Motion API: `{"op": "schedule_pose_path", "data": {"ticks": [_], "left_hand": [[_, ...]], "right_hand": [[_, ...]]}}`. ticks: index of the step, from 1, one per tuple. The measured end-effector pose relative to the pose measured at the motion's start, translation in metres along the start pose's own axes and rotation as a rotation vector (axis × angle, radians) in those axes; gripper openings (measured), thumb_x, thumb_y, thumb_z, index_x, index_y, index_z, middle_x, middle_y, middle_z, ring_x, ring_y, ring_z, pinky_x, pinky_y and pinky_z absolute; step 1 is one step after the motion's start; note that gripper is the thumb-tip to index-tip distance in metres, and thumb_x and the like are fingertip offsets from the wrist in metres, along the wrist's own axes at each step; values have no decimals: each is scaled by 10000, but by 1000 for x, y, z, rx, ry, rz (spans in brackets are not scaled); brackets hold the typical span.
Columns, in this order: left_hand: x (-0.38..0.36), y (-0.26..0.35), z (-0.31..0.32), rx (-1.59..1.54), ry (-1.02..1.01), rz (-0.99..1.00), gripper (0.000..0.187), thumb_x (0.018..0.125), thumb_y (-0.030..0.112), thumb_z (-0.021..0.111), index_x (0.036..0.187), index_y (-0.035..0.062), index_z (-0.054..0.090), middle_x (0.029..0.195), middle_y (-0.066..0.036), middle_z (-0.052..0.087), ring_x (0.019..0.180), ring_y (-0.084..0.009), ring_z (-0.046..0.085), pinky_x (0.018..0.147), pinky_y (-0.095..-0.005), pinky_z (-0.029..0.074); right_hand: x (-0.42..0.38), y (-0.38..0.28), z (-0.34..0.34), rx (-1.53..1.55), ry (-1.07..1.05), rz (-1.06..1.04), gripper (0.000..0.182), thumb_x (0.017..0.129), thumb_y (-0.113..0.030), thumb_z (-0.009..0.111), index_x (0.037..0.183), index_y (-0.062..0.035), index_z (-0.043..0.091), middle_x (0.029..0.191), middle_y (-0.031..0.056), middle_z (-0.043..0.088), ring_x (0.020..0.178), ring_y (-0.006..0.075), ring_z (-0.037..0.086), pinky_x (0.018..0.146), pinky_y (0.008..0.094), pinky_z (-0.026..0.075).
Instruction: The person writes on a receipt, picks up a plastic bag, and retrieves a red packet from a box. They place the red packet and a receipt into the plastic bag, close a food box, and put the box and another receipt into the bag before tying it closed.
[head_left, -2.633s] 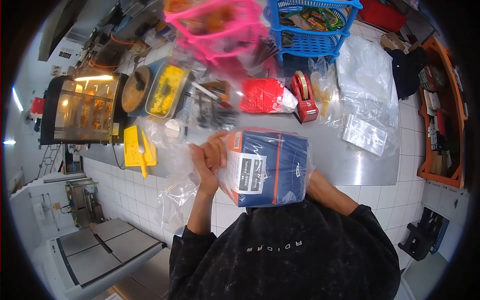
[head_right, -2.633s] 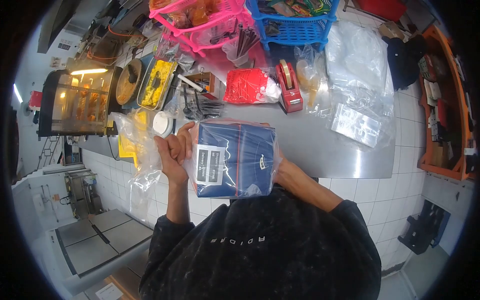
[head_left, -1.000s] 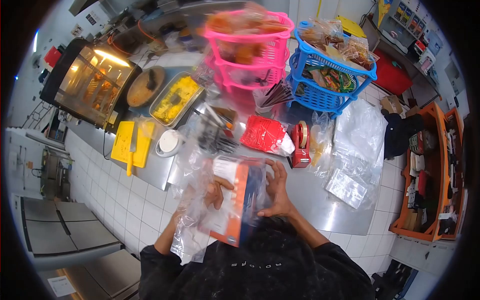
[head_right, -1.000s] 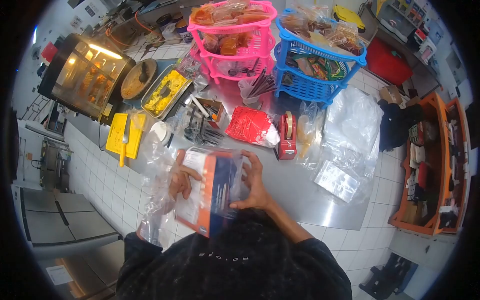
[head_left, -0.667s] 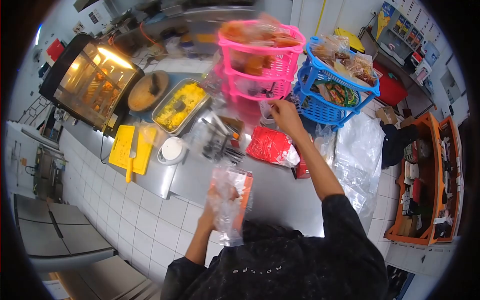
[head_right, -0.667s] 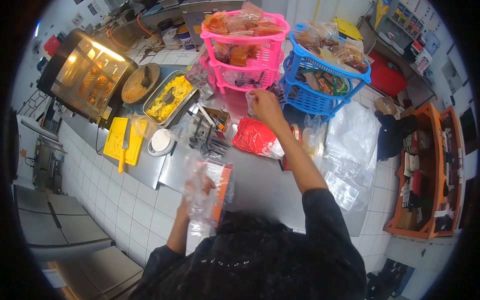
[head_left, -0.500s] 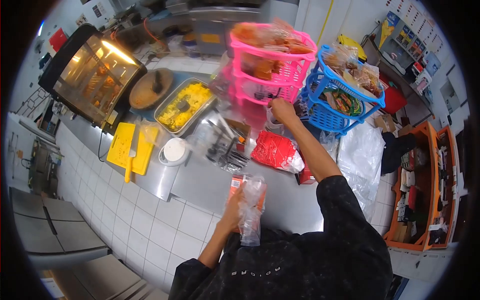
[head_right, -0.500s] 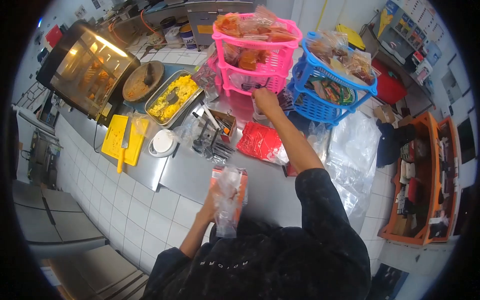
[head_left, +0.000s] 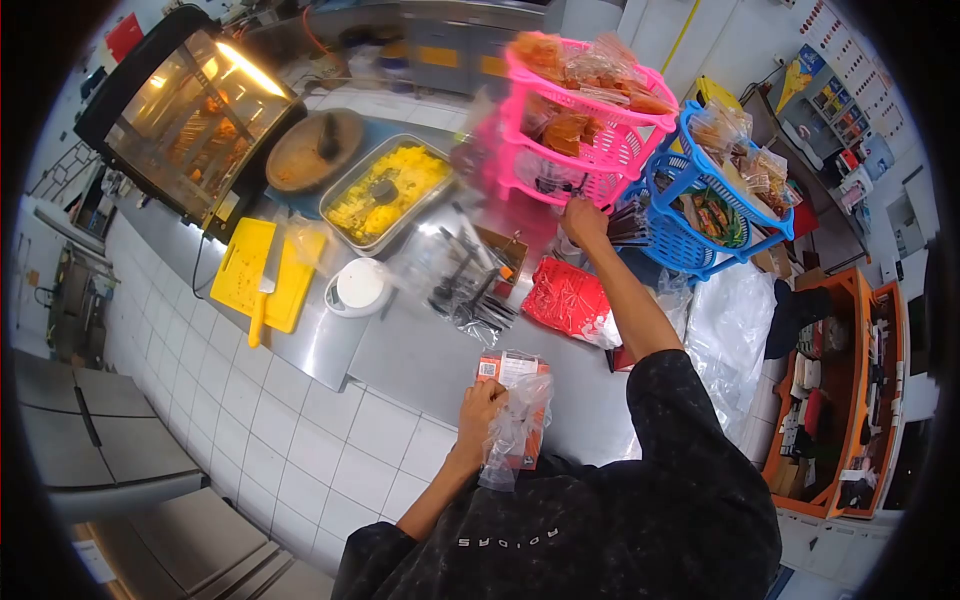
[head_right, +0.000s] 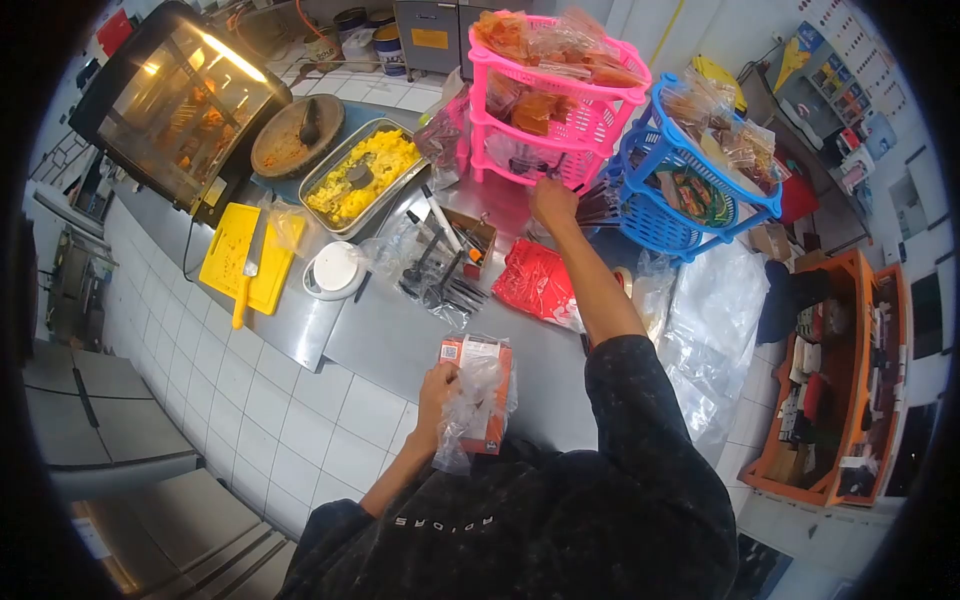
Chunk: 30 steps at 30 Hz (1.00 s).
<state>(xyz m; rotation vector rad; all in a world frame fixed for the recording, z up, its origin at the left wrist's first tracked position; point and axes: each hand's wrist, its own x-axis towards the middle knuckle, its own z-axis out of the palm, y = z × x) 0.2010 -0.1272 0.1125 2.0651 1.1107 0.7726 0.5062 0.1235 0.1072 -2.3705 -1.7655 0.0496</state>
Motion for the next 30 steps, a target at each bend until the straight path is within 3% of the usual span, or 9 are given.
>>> {"op": "schedule_pose_path", "data": {"ticks": [4,7,8,11,14,17,20,23,30], "left_hand": [[-2,4,13,-79,149,-160,136,746,94,650,871,48,618,836,-71,603,760,-241,598,688,-340,481],[2,7,11,-455,90,-448,244,885,240,633,944,4,611,778,-164,622,693,-291,614,616,-389,472],[-1,-5,20,-378,171,-228,279,897,265,629,960,-6,616,718,-168,622,637,-283,614,567,-376,468],[4,-6,16,-300,148,-86,260,898,247,627,934,-10,630,723,-153,625,635,-258,601,580,-371,466],[14,22,-2,-287,81,-474,254,887,249,638,879,-5,639,712,-133,618,625,-212,590,576,-363,460],[10,3,-5,39,-43,-348,274,859,278,659,868,4,648,707,-107,616,631,-163,579,591,-340,463],[10,-5,-9,-249,-113,-641,322,834,326,678,879,7,663,733,-81,635,668,-146,592,623,-316,472],[9,9,-8,-593,26,-766,338,823,340,689,857,4,670,770,-59,651,698,-139,592,646,-295,475],[15,7,-13,-410,-80,-591,349,820,310,692,879,-30,643,824,-131,639,786,-220,601,725,-333,459]], "right_hand": [[4,9,5,60,91,-15,246,817,-203,562,871,7,679,871,247,666,835,387,669,723,489,533],[-1,12,-11,130,128,-44,234,824,-223,586,869,-20,694,828,227,667,810,394,660,727,478,524],[-6,15,-22,154,148,-48,228,825,-232,599,874,-34,700,814,215,668,800,397,656,728,471,521],[-37,13,-70,252,209,0,247,834,-233,627,911,-10,700,838,212,673,782,366,667,691,440,517],[-88,19,-107,582,350,-98,229,832,-220,642,920,-18,704,813,181,682,730,298,676,685,387,513],[-187,0,-146,824,196,-18,249,830,-203,691,882,41,687,683,90,653,607,136,584,582,290,453],[-276,0,-139,954,-401,148,199,855,-180,688,917,8,678,716,-3,619,577,47,502,503,210,387],[-334,-18,-118,1158,-455,186,127,851,-125,703,906,-13,681,704,-14,609,548,32,448,494,198,354],[-373,-63,-82,1138,44,146,137,829,-93,701,901,22,680,825,79,666,613,99,584,566,253,472]]}}
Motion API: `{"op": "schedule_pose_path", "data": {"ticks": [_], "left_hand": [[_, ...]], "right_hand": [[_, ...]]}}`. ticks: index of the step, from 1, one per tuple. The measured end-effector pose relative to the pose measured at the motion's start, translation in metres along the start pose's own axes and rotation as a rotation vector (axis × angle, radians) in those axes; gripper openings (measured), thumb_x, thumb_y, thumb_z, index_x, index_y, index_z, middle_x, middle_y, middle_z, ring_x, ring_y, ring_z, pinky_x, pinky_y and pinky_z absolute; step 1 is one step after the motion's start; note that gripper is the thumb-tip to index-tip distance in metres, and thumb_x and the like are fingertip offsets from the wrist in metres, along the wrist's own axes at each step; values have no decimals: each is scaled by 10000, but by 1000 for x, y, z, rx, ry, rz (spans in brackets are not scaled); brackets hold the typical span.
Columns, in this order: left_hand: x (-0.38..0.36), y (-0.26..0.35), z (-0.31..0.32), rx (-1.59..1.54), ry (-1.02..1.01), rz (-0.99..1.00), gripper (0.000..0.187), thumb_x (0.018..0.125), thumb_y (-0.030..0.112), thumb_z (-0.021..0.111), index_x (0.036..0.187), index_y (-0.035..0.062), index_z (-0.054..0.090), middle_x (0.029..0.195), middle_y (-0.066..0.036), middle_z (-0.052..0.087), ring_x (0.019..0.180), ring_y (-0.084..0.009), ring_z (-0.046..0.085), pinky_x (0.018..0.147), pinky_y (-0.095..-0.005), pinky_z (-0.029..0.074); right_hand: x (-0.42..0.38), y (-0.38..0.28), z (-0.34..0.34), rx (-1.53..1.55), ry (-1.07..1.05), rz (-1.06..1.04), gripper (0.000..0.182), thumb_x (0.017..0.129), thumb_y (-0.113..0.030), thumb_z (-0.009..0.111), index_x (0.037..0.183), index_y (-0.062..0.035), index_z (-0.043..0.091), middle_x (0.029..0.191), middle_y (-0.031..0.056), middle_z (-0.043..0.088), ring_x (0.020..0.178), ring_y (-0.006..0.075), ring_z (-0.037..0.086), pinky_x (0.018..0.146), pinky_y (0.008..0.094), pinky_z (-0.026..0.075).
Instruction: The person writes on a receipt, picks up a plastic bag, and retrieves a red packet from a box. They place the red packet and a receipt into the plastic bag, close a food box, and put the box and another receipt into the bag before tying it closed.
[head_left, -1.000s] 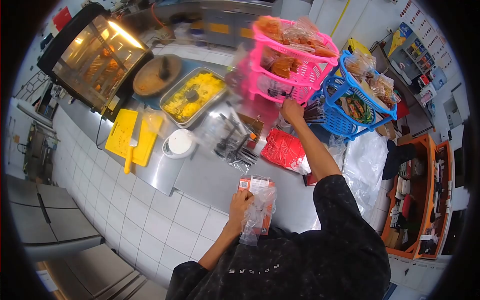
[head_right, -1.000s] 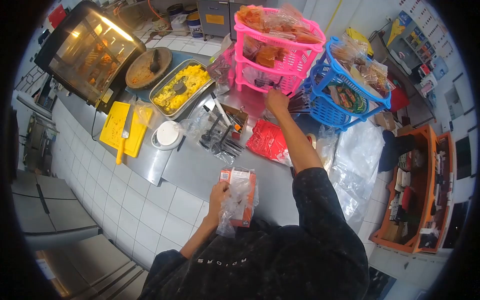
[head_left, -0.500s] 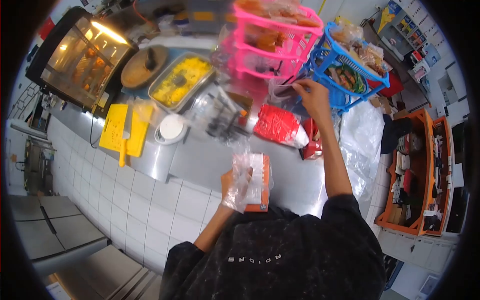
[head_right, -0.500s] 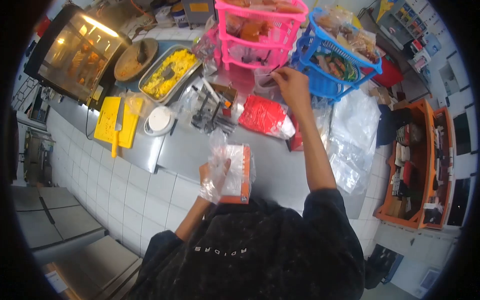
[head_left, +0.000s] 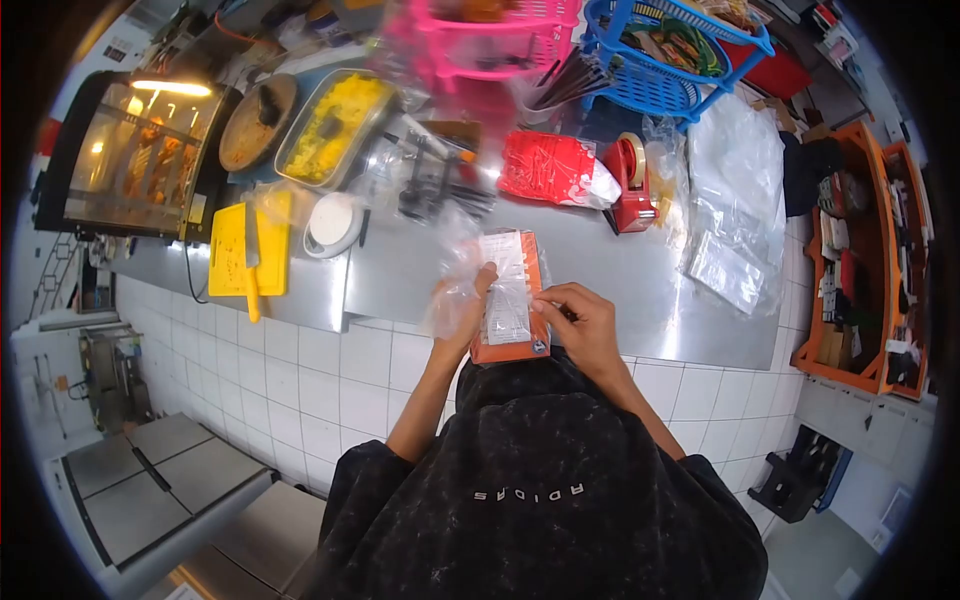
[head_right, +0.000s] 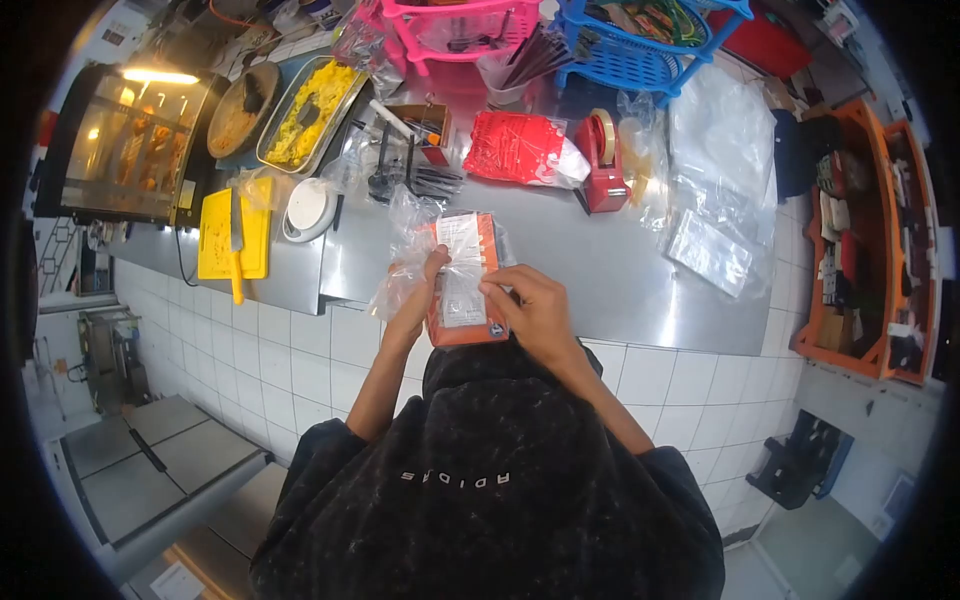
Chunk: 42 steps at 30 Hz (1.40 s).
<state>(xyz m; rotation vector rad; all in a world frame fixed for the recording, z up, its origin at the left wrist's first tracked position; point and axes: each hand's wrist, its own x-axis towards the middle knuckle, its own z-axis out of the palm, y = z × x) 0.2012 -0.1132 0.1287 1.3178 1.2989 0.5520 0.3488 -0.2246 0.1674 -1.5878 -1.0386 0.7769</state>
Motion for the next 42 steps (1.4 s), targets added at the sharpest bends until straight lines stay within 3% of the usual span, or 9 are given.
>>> {"op": "schedule_pose_path", "data": {"ticks": [5,8,11,14,19,26,32,35,42], "left_hand": [[-2,10,7,511,336,465,292,848,262,663,971,-1,636,873,-201,638,862,-344,600,776,-377,450],[-9,30,1,609,216,455,260,860,261,657,937,15,633,868,-189,642,823,-337,615,741,-395,461],[-10,24,2,344,112,250,266,861,269,662,917,11,626,826,-168,636,749,-309,625,691,-389,476],[-6,11,5,407,212,467,335,821,281,722,736,-22,607,642,-117,614,547,-205,576,539,-344,450],[-11,10,15,81,265,499,248,832,208,718,803,-23,634,669,-92,638,567,-155,580,535,-326,450],[1,-4,1,-177,-63,-11,251,799,190,733,947,-4,672,815,-49,674,714,-102,604,631,-251,461],[6,-2,-4,-161,-142,37,297,771,211,750,965,0,673,841,-50,666,765,-107,605,653,-243,461],[1,5,-3,-187,-113,-2,293,775,207,747,969,2,670,845,-45,660,773,-111,606,656,-247,465],[6,-14,0,-241,-112,32,295,785,232,744,956,6,664,836,-45,643,752,-120,599,656,-261,472]], "right_hand": [[-10,20,27,-49,133,-195,100,805,-69,707,868,4,684,832,95,677,676,186,648,605,283,515],[-9,25,31,-158,181,-355,106,775,-74,723,849,-9,684,828,81,680,697,218,649,618,300,514],[-8,26,33,-230,216,-416,115,757,-86,733,837,-20,684,823,64,680,711,224,643,618,314,508],[-7,29,35,-256,218,-437,119,754,-92,735,835,-25,680,816,59,678,707,221,636,606,317,502],[-6,31,37,-289,212,-425,112,773,-71,730,852,-15,673,820,85,674,695,217,628,587,309,495],[4,27,41,-187,197,-163,104,853,-93,648,932,-28,658,864,111,658,755,282,631,666,351,496],[15,33,49,-100,256,-175,100,886,-44,621,967,11,644,847,100,638,651,153,562,597,269,452],[14,30,49,-80,261,-136,104,873,-46,618,963,-2,640,893,135,655,758,279,641,667,334,500],[16,35,49,-45,272,-146,110,876,-18,609,980,9,634,888,133,646,713,234,631,630,312,500]]}}
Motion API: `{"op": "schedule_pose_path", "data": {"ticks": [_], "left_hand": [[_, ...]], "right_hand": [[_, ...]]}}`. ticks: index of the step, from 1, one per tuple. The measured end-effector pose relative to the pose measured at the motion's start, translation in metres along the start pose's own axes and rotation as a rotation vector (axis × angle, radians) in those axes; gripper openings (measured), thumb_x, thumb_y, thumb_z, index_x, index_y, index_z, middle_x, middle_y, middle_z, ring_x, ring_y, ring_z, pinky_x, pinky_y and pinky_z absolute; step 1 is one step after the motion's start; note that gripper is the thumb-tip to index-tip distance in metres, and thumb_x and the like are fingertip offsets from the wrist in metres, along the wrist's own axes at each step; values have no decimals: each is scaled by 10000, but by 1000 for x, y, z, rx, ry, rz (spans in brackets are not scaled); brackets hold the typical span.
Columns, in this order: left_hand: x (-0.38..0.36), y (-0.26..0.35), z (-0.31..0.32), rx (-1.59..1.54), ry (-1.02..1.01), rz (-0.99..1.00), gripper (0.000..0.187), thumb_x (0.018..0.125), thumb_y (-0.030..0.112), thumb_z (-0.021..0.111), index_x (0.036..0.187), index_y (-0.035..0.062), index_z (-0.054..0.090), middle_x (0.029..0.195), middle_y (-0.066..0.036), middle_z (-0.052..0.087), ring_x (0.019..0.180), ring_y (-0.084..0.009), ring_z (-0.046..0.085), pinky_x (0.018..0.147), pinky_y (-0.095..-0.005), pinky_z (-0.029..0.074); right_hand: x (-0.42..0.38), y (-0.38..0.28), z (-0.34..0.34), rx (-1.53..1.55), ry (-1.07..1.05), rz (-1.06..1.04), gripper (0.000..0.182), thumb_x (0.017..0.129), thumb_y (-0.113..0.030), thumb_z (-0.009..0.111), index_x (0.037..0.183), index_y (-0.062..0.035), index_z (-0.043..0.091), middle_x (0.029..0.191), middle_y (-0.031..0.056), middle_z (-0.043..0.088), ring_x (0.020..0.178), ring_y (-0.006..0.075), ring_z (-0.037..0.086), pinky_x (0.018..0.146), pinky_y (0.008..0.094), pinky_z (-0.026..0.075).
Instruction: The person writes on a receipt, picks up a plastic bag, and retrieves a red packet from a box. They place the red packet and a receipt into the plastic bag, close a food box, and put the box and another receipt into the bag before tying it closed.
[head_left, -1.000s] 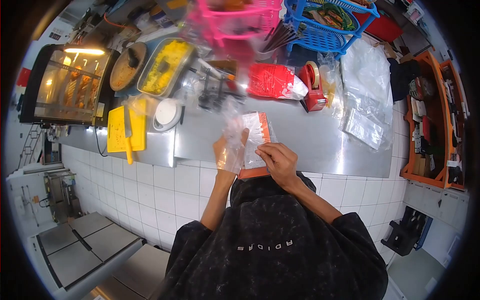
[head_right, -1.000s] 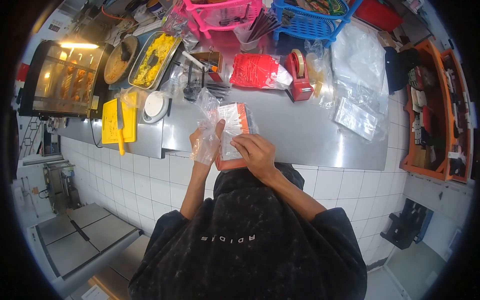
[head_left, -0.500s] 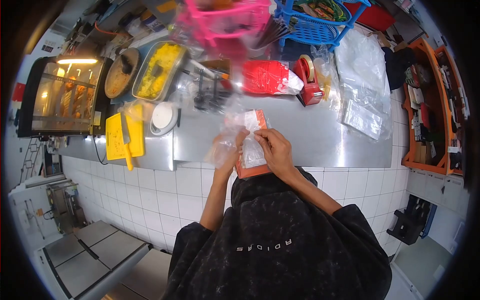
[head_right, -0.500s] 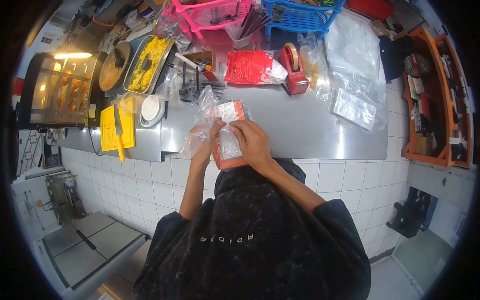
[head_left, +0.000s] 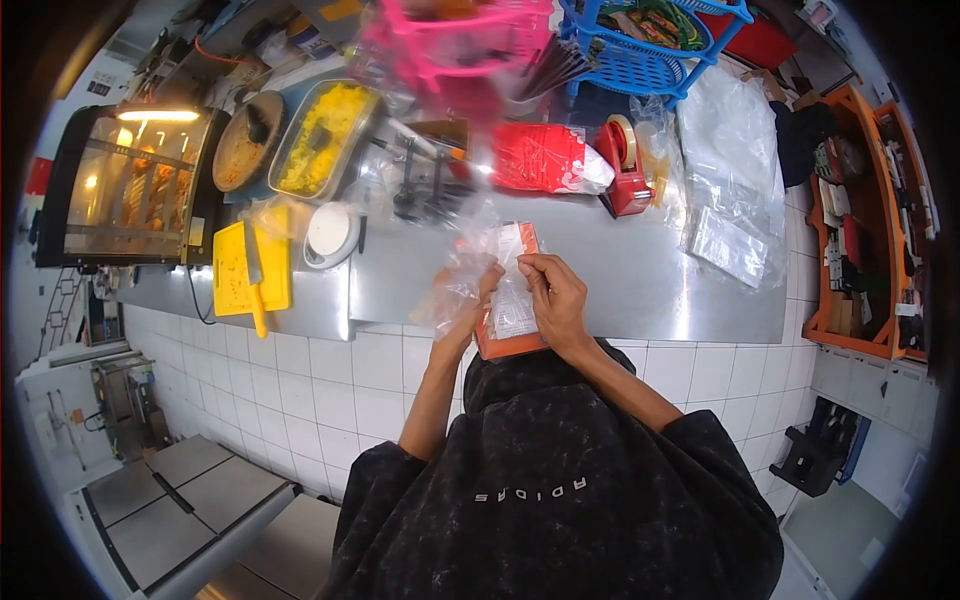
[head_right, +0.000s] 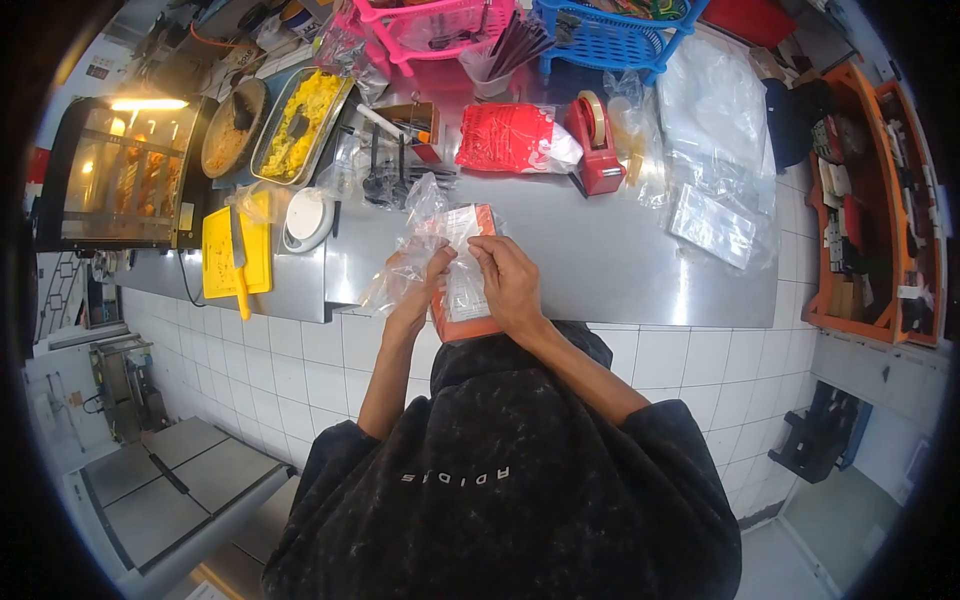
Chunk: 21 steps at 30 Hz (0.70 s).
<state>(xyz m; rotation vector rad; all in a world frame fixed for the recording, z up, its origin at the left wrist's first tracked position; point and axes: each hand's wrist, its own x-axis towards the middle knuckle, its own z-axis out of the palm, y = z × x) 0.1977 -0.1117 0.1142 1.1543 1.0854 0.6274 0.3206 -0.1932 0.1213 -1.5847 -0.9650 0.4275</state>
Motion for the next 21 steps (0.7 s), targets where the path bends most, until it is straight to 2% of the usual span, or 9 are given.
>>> {"op": "schedule_pose_path", "data": {"ticks": [2,8,11,14,17,20,21], "left_hand": [[0,3,-1,-6,-9,-1,301,773,188,754,987,0,657,863,-56,659,777,-129,613,692,-265,489],[-2,7,2,-8,32,0,272,771,184,752,952,1,663,845,-67,666,751,-130,612,672,-256,487],[-2,9,2,7,24,-42,317,787,244,751,967,4,649,850,-43,636,758,-122,597,671,-271,469],[-3,14,1,20,-4,-27,286,799,241,742,944,11,652,833,-36,636,746,-115,592,662,-267,466],[-3,16,2,27,-15,-3,250,807,224,734,910,11,653,793,-27,629,715,-109,581,641,-263,457],[0,6,1,18,3,40,230,807,208,733,882,5,653,762,-27,620,687,-109,573,624,-261,449],[1,5,2,10,-15,61,231,807,208,731,882,4,653,756,-26,618,684,-109,573,622,-262,447]], "right_hand": [[1,0,0,11,-8,3,113,880,-16,603,986,11,633,885,129,640,679,215,616,613,304,496],[3,0,-3,22,-41,-14,119,883,-9,596,996,7,633,889,116,630,610,180,569,575,294,480],[4,-2,-5,15,-77,-16,124,870,1,602,990,2,634,884,124,632,645,221,601,593,307,490],[7,4,-7,-31,-105,-106,104,885,-4,596,977,4,643,873,102,635,613,156,582,561,271,479],[14,0,-14,-66,-187,-120,106,875,-4,604,973,7,641,878,116,636,634,191,597,587,292,487],[22,7,-20,-88,-286,-227,114,867,-15,615,975,13,638,874,121,638,665,213,612,618,307,492],[24,7,-21,-77,-300,-196,117,862,-17,614,974,7,637,871,128,635,691,251,615,632,323,494]]}}
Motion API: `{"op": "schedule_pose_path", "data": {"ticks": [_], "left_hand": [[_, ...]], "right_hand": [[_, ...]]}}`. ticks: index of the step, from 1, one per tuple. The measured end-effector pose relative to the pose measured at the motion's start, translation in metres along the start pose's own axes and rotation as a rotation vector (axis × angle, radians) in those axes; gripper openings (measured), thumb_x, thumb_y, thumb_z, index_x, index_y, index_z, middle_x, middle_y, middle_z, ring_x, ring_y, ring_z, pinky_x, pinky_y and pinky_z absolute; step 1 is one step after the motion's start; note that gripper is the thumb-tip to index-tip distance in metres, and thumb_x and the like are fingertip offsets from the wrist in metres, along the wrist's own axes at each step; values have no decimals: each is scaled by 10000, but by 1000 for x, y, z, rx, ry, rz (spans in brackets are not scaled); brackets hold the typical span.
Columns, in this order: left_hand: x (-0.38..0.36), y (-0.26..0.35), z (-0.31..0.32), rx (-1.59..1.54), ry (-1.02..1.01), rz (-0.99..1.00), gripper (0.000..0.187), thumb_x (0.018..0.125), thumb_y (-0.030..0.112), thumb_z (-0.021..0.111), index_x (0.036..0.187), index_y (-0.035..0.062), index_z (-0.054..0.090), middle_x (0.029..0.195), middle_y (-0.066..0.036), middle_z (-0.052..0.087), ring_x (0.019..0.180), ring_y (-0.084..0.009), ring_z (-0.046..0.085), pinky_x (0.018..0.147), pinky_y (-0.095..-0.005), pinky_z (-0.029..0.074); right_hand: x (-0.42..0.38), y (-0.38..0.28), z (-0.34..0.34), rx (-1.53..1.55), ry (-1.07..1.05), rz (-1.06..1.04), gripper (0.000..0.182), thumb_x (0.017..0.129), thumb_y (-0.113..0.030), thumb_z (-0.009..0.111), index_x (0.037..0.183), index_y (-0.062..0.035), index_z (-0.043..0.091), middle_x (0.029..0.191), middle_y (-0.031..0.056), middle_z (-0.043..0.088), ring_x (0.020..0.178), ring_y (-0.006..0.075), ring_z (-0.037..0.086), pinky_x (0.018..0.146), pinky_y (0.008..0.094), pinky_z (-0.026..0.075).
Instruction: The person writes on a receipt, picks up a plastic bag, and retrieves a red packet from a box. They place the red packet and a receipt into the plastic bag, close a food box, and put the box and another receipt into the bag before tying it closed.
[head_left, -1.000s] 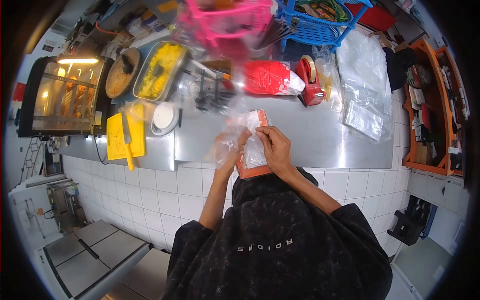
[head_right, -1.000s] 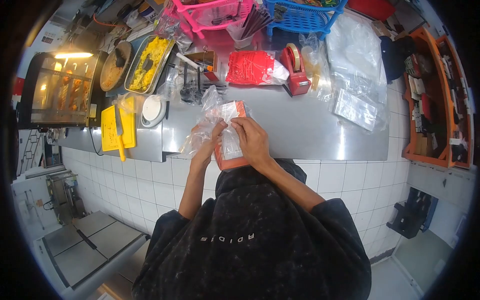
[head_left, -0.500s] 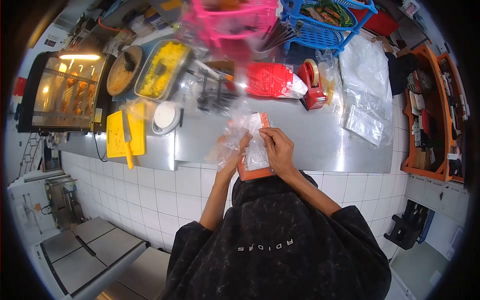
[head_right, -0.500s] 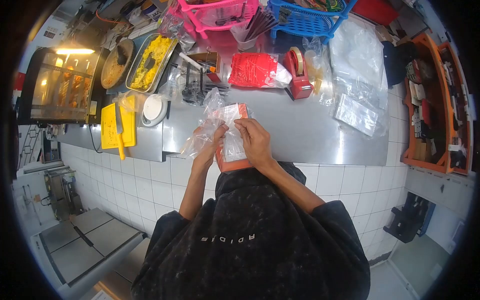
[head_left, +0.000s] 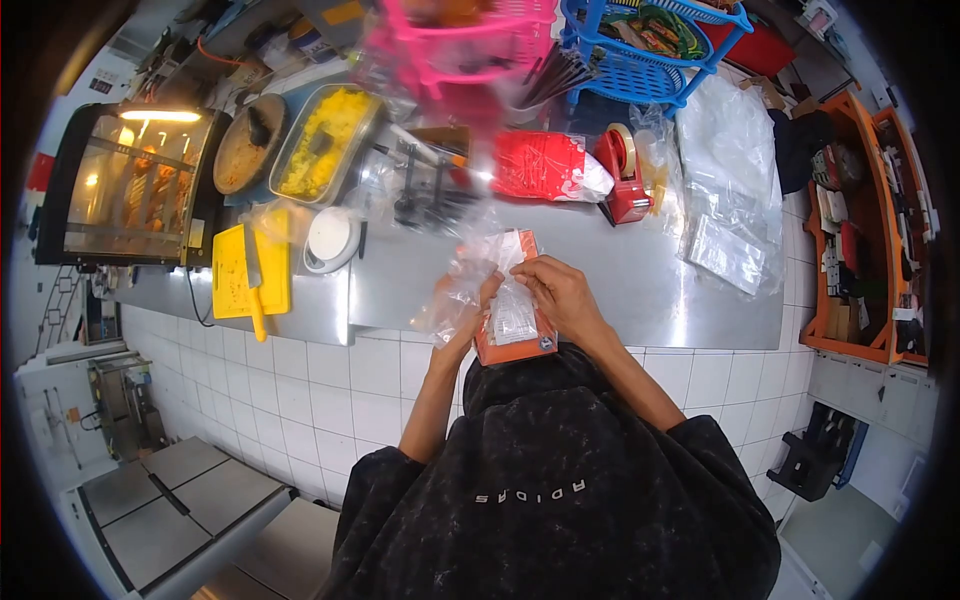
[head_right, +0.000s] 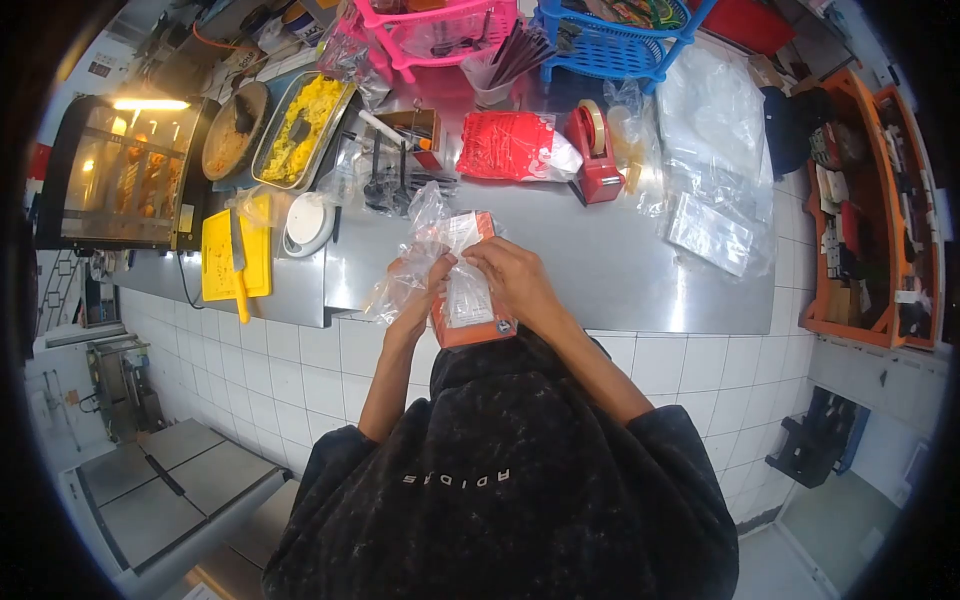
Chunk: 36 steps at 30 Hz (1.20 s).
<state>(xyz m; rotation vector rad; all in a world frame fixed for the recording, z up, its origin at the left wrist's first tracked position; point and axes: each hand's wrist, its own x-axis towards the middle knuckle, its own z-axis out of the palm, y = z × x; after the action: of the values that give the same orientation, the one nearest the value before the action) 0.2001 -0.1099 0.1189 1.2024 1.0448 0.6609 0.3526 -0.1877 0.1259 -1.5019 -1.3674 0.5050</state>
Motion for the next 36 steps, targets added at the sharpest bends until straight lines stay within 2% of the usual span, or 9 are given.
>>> {"op": "schedule_pose_path", "data": {"ticks": [2,5,8,11,19,23,26,32,36], "left_hand": [[0,0,0,-16,-33,43,234,807,209,729,882,1,654,745,-25,613,678,-109,573,617,-263,445],[-2,4,2,16,21,37,229,813,214,718,881,3,657,743,-27,611,668,-103,568,591,-259,438],[-6,13,3,19,37,-104,241,782,165,739,941,8,651,838,-57,648,727,-116,595,658,-249,476],[-5,8,4,-48,52,-106,248,779,169,740,941,7,644,841,-57,644,736,-118,594,661,-255,476],[-4,6,5,-68,38,-76,257,776,173,740,947,7,644,837,-52,638,735,-115,588,655,-257,474],[-2,7,1,12,19,-88,284,770,183,742,962,-1,642,838,-53,637,733,-118,586,660,-262,477],[-3,5,4,1,60,-50,291,764,194,744,952,-6,646,827,-55,636,727,-122,586,664,-265,478],[-3,6,4,-18,60,-76,288,763,193,747,944,-7,646,826,-55,639,727,-122,592,664,-267,481],[0,-1,-1,48,-4,18,228,798,181,727,908,-3,649,814,-53,643,725,-122,598,652,-273,475]], "right_hand": [[3,-3,-3,37,-28,55,122,851,-19,610,970,-4,634,866,142,630,744,328,620,658,355,498],[5,-9,-2,65,2,159,117,862,-19,600,972,4,632,843,137,620,687,295,614,629,338,493],[-2,-12,5,139,74,227,111,877,-22,589,974,16,628,817,131,607,637,235,607,600,321,484],[-8,-8,9,151,111,230,107,892,-29,580,972,27,626,806,124,604,617,185,602,583,307,480],[-6,-9,9,158,109,240,106,896,-30,575,971,26,624,806,120,603,602,184,597,574,298,480],[-4,-8,8,148,84,220,106,892,-26,574,974,23,620,816,119,602,607,190,598,577,301,484],[-3,-8,6,115,45,192,106,909,-10,565,985,32,626,842,104,611,617,141,592,563,261,479],[-3,-2,6,77,38,97,112,898,1,569,991,25,627,876,109,616,655,171,613,596,289,500],[1,-1,0,-60,-45,-31,120,875,-17,605,987,16,631,893,114,623,734,207,626,655,309,508]]}}
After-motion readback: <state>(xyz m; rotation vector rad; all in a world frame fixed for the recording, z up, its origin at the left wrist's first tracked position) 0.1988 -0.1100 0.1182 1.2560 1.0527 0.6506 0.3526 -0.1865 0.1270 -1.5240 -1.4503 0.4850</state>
